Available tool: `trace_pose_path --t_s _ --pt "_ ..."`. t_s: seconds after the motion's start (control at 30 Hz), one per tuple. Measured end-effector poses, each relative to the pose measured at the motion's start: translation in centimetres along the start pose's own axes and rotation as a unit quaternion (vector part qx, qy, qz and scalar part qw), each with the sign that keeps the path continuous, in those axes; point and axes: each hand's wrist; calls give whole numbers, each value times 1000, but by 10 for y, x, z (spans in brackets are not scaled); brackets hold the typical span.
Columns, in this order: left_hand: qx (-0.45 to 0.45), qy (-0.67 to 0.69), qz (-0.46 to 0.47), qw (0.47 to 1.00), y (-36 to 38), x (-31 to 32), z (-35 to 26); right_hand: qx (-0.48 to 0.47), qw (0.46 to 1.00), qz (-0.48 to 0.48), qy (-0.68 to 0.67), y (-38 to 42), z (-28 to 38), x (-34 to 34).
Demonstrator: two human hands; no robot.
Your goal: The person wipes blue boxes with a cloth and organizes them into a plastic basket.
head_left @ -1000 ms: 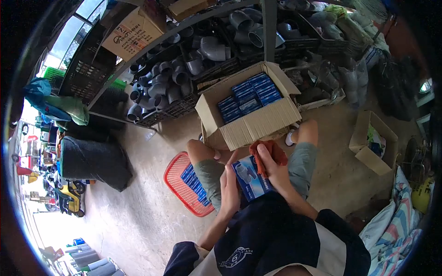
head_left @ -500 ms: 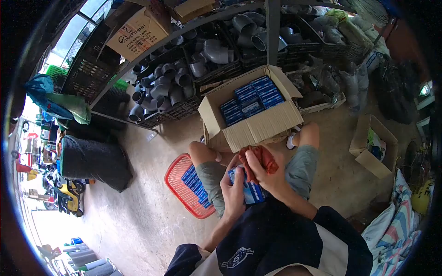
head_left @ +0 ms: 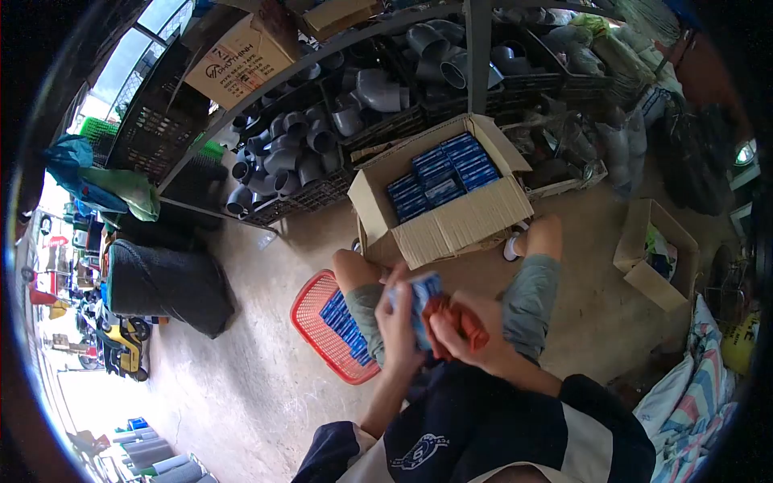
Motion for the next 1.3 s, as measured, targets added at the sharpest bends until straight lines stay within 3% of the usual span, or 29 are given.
trace_pose_path --t_s 0.07,0.13,0.23,0.3,0.33,0.4,0.43,0.5,0.63,0.73,0.8,0.83,0.9,0.97,1.0,1.03,1.07,1.13,1.2,1.23,1.3 --pt "-4 41 -17 999 6 7 -7 64 996 -4 -68 0 10 1" --pt "6 32 -16 999 14 7 -5 186 960 -67 -198 -10 10 4" --pt "50 -49 25 997 22 8 7 72 960 -134 -234 -17 14 12" --pt "30 67 24 997 12 7 2 32 966 -136 -216 -17 14 11" --pt "19 126 24 992 5 7 -2 52 969 -128 -203 -11 10 12" --pt "27 92 43 994 0 9 -6 92 973 -114 -176 7 2 14" --pt "28 72 52 996 0 9 -3 162 954 -61 -246 9 4 3" --pt "3 3 75 997 -1 2 2 166 945 -49 -278 6 9 -4" --pt "26 -56 98 993 -1 0 1 83 980 -56 -175 7 -4 -1" --pt "-10 5 137 990 6 -5 8 -86 992 -16 92 -1 3 -2" --pt "50 -131 82 987 9 4 9 -41 996 -5 82 -4 -5 2" --pt "31 -159 60 985 18 13 2 40 999 16 29 -11 -8 6" --pt "17 -201 25 979 32 23 -9 27 986 -59 -151 -22 22 7" --pt "60 -225 5 973 29 17 0 7 991 -98 -91 -29 32 13" --pt "67 -157 2 985 25 15 0 -2 991 -119 -61 -29 33 15" --pt "74 -90 0 993 22 15 -1 -78 987 -87 113 -22 13 11" --pt "51 56 1 997 13 17 -10 -101 986 -65 115 -17 8 11" --pt "27 17 4 999 5 8 -15 -145 982 -23 119 -10 8 11" --pt "34 -12 50 998 8 4 -1 -130 987 -40 81 -24 13 -1" --pt "-17 -44 85 995 17 6 0 -88 991 -52 85 -33 17 -8" --pt "-27 -10 63 998 18 8 25 -62 985 -28 158 -40 20 -17"
Point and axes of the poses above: each hand's wrist, its own y-axis away from the middle knuckle, its own x-axis out of the palm, z = x × y, and after that the axes turned 4 degrees about -y, right-handed
